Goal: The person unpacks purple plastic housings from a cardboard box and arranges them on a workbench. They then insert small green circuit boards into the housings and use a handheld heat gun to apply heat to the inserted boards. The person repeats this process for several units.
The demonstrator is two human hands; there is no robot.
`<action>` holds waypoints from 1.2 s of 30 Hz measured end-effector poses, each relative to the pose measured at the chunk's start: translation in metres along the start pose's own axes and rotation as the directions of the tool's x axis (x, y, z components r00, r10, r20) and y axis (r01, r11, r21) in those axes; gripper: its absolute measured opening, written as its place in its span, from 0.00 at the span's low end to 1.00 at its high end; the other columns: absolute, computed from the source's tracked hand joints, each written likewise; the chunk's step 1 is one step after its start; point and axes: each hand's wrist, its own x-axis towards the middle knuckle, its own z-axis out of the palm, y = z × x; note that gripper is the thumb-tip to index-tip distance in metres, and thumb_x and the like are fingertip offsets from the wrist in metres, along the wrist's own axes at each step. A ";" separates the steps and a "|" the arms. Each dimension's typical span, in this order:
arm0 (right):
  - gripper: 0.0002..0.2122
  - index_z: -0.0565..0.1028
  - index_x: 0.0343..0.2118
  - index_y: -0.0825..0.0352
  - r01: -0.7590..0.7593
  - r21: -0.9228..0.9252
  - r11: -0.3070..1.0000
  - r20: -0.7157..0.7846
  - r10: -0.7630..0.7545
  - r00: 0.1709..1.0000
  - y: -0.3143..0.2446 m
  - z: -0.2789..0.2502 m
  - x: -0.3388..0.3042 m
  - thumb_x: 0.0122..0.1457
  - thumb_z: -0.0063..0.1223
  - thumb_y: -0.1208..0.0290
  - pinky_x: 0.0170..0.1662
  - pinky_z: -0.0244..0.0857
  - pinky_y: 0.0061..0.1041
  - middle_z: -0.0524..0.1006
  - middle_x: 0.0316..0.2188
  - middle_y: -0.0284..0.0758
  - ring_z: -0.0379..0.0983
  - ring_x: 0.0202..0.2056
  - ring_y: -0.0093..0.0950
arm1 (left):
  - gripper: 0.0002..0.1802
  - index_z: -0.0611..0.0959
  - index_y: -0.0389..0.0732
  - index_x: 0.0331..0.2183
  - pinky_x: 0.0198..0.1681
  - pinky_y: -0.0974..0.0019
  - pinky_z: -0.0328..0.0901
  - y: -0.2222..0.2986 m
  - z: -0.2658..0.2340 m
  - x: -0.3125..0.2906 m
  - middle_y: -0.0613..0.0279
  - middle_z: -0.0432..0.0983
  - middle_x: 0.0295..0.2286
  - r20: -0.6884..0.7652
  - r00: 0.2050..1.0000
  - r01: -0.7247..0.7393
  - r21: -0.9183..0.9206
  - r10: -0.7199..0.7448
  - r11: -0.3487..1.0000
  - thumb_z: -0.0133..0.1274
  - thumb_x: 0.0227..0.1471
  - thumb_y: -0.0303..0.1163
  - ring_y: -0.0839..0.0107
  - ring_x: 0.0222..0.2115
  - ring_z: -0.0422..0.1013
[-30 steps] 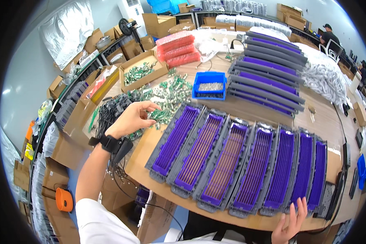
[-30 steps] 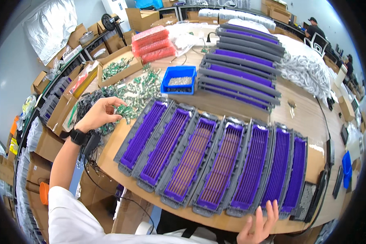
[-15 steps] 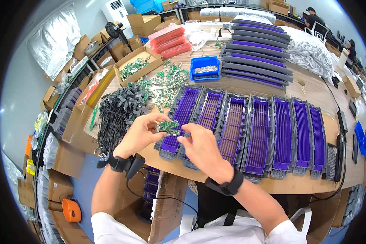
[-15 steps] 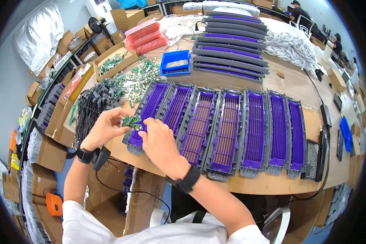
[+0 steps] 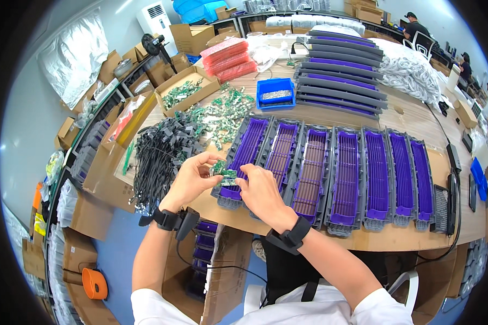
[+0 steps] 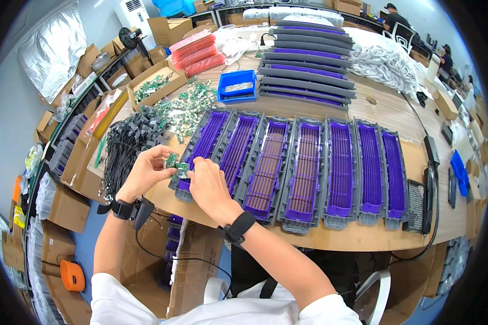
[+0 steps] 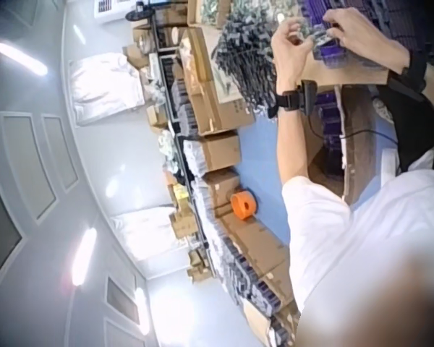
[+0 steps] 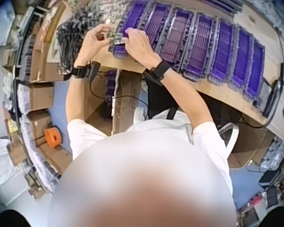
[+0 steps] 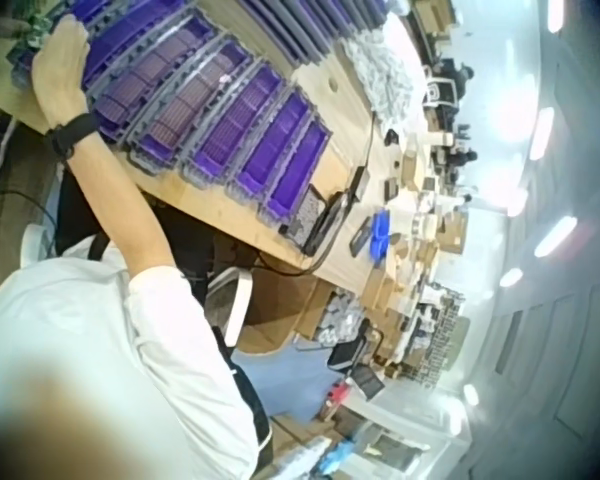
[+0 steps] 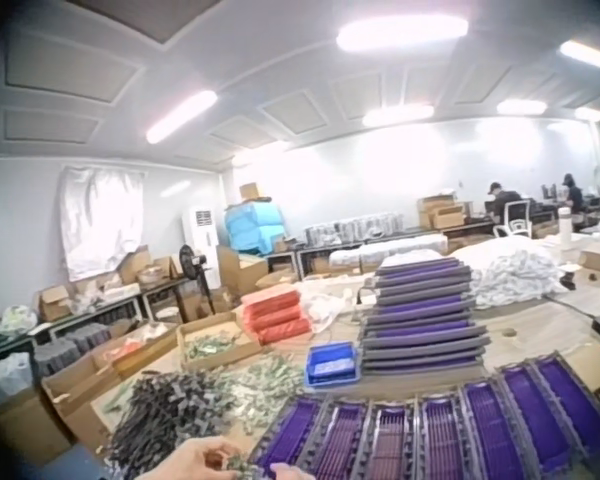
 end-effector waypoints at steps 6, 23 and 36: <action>0.03 0.73 0.29 0.73 -0.064 0.098 0.993 0.051 0.059 0.997 -0.001 -0.029 -0.005 0.54 0.54 0.79 0.34 0.66 0.44 0.76 0.24 0.49 0.74 0.31 0.48 | 0.21 0.79 0.38 0.44 0.31 0.78 0.64 0.026 0.023 -0.003 0.70 0.74 0.31 0.080 0.997 -0.017 -0.030 0.019 0.999 0.60 0.44 0.17 0.86 0.28 0.68; 0.04 0.73 0.28 0.74 -0.242 0.238 0.941 -0.076 0.266 0.961 -0.002 -0.132 -0.047 0.55 0.55 0.79 0.24 0.66 0.31 0.77 0.21 0.44 0.75 0.19 0.34 | 0.21 0.83 0.37 0.42 0.25 0.74 0.62 0.071 0.100 0.023 0.69 0.76 0.26 0.297 0.945 -0.166 0.086 0.134 0.982 0.65 0.41 0.24 0.84 0.22 0.63; 0.06 0.76 0.29 0.74 -0.139 0.018 0.990 -0.164 0.141 0.976 0.025 -0.148 -0.077 0.54 0.57 0.75 0.32 0.67 0.35 0.78 0.25 0.47 0.77 0.28 0.42 | 0.16 0.84 0.37 0.35 0.22 0.70 0.57 0.091 0.125 0.027 0.68 0.67 0.17 0.278 0.957 -0.141 0.208 0.080 0.968 0.67 0.39 0.27 0.81 0.18 0.60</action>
